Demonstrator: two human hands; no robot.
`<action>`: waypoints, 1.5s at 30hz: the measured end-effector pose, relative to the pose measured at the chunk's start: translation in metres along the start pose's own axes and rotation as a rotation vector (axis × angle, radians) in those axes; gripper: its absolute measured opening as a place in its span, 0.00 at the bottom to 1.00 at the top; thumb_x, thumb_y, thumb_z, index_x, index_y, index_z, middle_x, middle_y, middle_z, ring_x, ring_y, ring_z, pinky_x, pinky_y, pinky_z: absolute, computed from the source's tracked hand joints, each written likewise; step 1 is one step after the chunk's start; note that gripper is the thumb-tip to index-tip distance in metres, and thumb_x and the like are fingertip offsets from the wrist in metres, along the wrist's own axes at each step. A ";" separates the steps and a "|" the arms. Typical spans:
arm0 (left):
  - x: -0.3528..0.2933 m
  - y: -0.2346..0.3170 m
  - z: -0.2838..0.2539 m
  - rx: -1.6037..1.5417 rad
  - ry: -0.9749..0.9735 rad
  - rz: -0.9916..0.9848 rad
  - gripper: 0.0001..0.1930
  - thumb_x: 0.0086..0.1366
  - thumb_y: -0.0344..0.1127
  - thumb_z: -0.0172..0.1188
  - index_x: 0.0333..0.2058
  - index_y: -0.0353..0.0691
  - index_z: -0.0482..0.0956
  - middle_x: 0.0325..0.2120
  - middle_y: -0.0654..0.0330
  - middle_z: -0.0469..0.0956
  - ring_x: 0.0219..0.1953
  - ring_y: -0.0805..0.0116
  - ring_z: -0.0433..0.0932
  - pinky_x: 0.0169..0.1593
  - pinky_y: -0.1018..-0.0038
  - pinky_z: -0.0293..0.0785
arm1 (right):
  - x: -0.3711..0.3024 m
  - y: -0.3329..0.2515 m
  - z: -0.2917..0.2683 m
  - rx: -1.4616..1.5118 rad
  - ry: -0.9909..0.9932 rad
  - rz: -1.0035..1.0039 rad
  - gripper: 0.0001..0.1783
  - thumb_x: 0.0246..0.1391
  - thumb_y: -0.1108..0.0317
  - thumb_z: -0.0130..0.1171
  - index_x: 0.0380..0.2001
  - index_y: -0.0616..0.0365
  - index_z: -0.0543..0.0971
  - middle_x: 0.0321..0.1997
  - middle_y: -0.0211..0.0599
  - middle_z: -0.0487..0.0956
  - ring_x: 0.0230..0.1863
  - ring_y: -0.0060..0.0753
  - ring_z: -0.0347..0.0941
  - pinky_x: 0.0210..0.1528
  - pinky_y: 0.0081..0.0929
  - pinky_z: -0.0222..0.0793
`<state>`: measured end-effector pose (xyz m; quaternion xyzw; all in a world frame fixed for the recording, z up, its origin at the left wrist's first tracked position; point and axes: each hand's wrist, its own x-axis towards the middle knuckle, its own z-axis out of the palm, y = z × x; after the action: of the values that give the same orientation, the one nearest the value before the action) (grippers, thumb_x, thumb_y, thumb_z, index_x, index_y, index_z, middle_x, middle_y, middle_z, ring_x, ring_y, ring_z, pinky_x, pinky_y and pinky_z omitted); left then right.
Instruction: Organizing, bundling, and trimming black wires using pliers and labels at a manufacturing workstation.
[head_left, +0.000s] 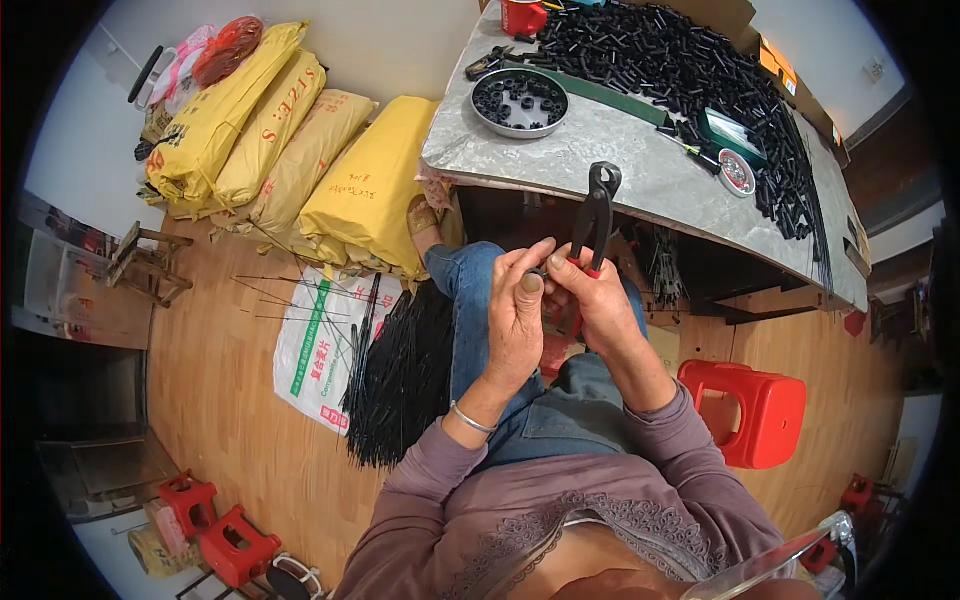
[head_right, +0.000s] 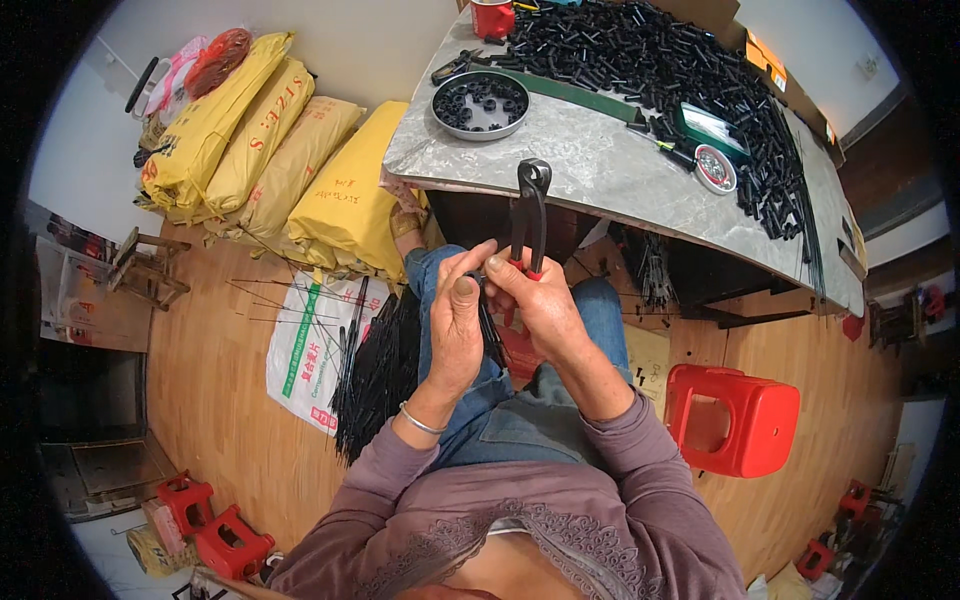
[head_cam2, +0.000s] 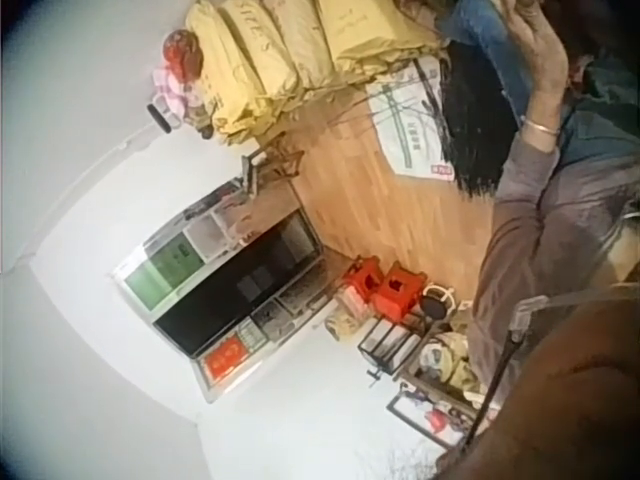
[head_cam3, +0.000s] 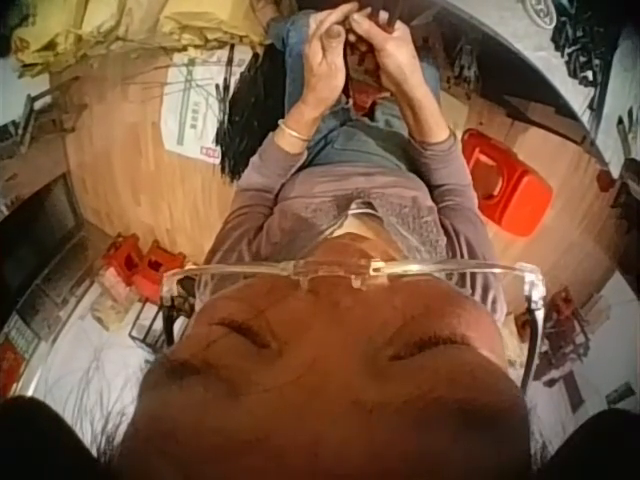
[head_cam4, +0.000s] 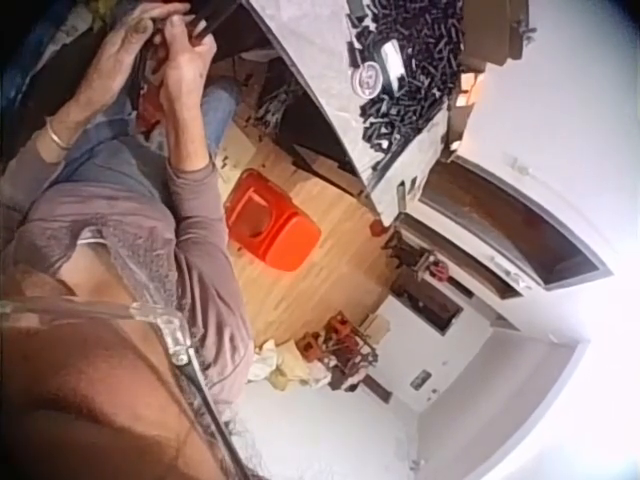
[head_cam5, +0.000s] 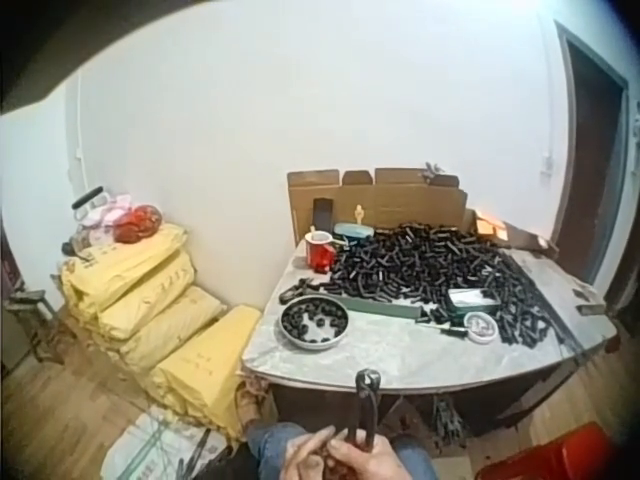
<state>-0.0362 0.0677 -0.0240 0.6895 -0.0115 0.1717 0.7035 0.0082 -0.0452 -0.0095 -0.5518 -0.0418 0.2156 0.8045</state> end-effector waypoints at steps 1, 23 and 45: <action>0.000 0.000 0.000 -0.001 0.000 0.000 0.32 0.70 0.58 0.37 0.51 0.31 0.73 0.43 0.56 0.68 0.46 0.69 0.68 0.51 0.75 0.64 | 0.000 0.000 0.000 0.011 0.000 0.007 0.09 0.57 0.63 0.58 0.28 0.56 0.74 0.23 0.26 0.71 0.23 0.17 0.63 0.26 0.18 0.59; 0.000 0.003 0.001 -0.014 -0.005 0.004 0.31 0.71 0.56 0.37 0.51 0.32 0.73 0.42 0.58 0.68 0.43 0.71 0.67 0.50 0.77 0.64 | -0.005 -0.005 0.003 -0.042 0.030 0.031 0.09 0.57 0.62 0.57 0.28 0.55 0.74 0.23 0.25 0.72 0.24 0.16 0.64 0.26 0.17 0.60; 0.001 -0.006 -0.004 0.040 -0.002 0.130 0.25 0.72 0.50 0.40 0.52 0.35 0.73 0.42 0.58 0.67 0.38 0.74 0.70 0.42 0.79 0.70 | -0.004 -0.001 0.001 0.003 0.001 0.015 0.07 0.55 0.65 0.60 0.28 0.55 0.75 0.23 0.25 0.72 0.25 0.17 0.64 0.28 0.17 0.60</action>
<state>-0.0348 0.0721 -0.0295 0.7013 -0.0535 0.2163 0.6771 0.0046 -0.0463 -0.0080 -0.5508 -0.0370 0.2217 0.8038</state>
